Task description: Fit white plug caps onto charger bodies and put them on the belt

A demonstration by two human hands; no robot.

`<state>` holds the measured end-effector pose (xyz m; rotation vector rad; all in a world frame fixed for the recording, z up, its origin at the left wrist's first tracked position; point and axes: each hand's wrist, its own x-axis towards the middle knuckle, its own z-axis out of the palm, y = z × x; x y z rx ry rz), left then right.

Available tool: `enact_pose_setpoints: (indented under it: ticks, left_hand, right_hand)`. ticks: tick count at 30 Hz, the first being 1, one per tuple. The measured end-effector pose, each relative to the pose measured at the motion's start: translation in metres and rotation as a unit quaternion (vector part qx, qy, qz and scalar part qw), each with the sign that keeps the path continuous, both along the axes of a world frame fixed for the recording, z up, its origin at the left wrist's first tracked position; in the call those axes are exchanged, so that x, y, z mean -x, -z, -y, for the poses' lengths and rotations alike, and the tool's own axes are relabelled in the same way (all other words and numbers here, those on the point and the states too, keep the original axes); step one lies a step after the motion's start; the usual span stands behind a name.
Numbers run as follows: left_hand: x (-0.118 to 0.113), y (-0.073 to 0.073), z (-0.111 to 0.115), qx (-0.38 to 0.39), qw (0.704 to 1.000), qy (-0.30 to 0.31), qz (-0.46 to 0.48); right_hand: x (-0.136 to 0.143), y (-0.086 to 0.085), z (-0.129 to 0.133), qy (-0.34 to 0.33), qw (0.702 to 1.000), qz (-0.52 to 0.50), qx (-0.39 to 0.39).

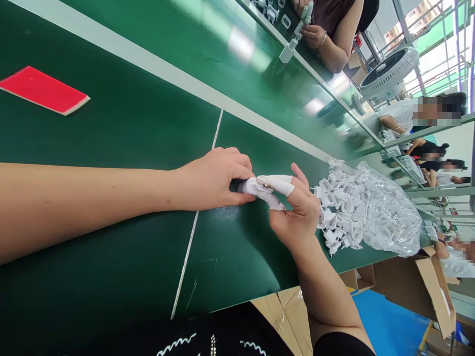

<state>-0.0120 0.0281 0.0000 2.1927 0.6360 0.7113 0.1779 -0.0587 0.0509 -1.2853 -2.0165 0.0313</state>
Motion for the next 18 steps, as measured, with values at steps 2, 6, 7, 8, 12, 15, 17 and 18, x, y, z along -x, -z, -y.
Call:
enact_pose_setpoints:
  ticks: [2,6,7,8,12,15,17,18]
  left_hand:
    - [0.000,-0.002,0.000,0.005,1.000,0.002,-0.004]
    - [0.000,-0.007,0.001,0.016,1.000,0.007,-0.016]
    - [0.000,-0.007,0.002,0.014,1.000,0.004,-0.015]
    - [-0.001,-0.007,0.002,0.009,1.000,0.001,-0.014]
    - [-0.002,-0.006,0.006,-0.022,1.000,-0.014,-0.009]
    - [-0.002,-0.010,0.008,-0.033,0.999,-0.013,-0.020]
    - [-0.002,-0.012,0.008,-0.034,0.999,-0.005,-0.034]
    - [-0.002,-0.012,0.008,-0.034,0.999,-0.004,-0.037]
  right_hand:
    - [-0.002,-0.002,-0.001,-0.002,1.000,0.006,0.021]
    - [-0.001,-0.004,-0.003,0.015,0.997,0.021,0.076]
    - [-0.002,-0.004,-0.004,0.018,0.997,0.026,0.073]
    - [-0.002,-0.003,-0.004,0.016,0.997,0.029,0.065]
    - [-0.011,-0.006,-0.003,0.002,0.996,0.013,0.086]
    - [-0.009,-0.026,-0.009,0.000,0.984,-0.047,0.172]
    - [0.007,-0.048,-0.019,-0.010,0.986,-0.067,0.154]
    - [0.021,-0.058,-0.027,-0.028,0.990,-0.053,0.127]
